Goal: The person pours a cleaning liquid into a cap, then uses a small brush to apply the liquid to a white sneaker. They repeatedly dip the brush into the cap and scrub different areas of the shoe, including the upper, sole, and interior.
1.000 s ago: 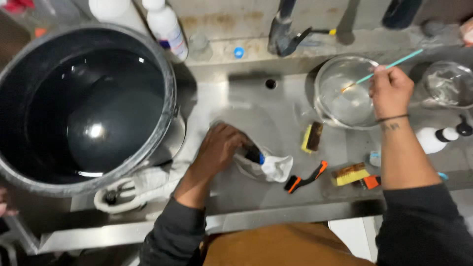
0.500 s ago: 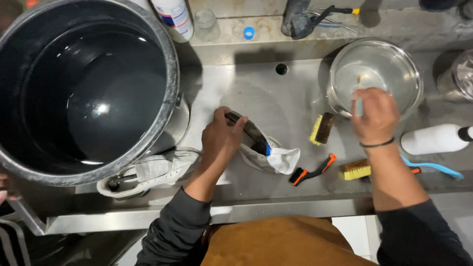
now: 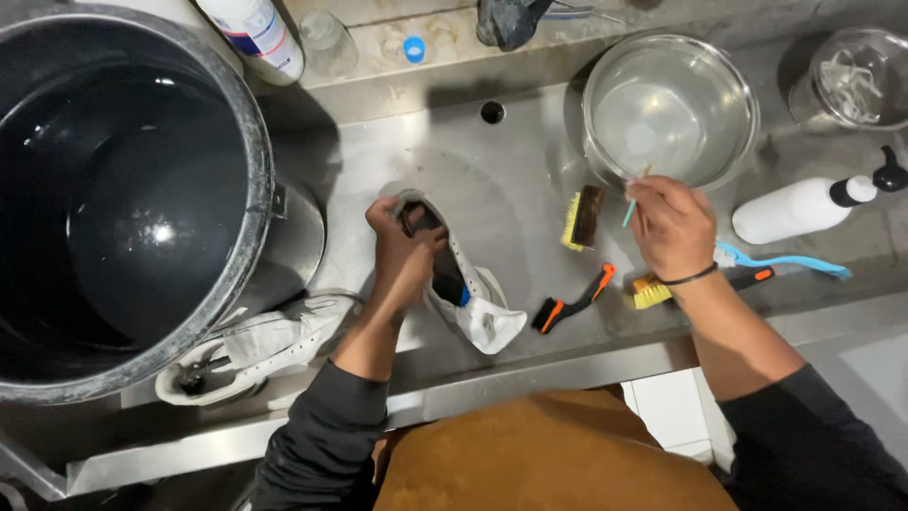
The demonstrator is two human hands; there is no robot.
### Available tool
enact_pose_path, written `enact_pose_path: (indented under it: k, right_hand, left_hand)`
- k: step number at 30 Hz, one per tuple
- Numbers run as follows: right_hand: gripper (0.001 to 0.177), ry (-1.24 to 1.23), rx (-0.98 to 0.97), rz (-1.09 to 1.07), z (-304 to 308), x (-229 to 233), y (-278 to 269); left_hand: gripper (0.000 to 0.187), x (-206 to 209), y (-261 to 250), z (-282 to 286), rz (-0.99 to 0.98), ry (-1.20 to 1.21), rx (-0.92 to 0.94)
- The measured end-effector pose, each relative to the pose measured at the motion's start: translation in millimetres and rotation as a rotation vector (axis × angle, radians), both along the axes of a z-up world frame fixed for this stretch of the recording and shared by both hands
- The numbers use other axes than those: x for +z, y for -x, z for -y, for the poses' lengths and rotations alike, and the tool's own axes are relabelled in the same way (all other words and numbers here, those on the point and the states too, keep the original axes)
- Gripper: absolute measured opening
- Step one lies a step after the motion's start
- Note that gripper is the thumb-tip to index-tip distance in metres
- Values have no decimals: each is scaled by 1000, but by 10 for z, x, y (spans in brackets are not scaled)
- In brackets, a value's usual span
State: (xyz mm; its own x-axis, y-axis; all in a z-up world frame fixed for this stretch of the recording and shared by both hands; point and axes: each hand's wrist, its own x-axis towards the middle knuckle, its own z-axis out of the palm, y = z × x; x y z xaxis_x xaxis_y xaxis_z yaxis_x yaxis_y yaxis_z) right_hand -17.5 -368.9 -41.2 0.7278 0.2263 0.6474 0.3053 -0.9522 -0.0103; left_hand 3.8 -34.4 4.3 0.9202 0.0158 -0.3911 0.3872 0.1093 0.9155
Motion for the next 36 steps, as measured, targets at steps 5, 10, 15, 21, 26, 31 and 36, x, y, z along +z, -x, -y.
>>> enact_pose_path:
  k: [5,10,15,21,26,31,36]
  right_hand:
    - [17,-291,107,-64,63,-68,-63]
    - [22,-278,133,-159,86,-15,50]
    - [23,-34,141,-95,157,-131,3]
    - [20,-208,258,-123,61,5,-38]
    - [26,-199,254,-84,41,62,-75]
    - [25,-208,90,-346,-38,169,-200]
    - [22,-765,224,-378,-908,984,-715]
  left_hand:
    - [54,-30,10,-169,-116,64,43]
    - [54,-197,-19,-423,-193,-142,-39]
    - [34,-267,-109,-675,-175,-654,-181]
    - [37,-520,-123,-897,13,-610,-264]
    - [43,-181,-113,-774,-191,-509,-232]
    - [60,-421,-148,-784,-84,-384,-205]
    - [26,-381,-168,-765,-128,-295,-232]
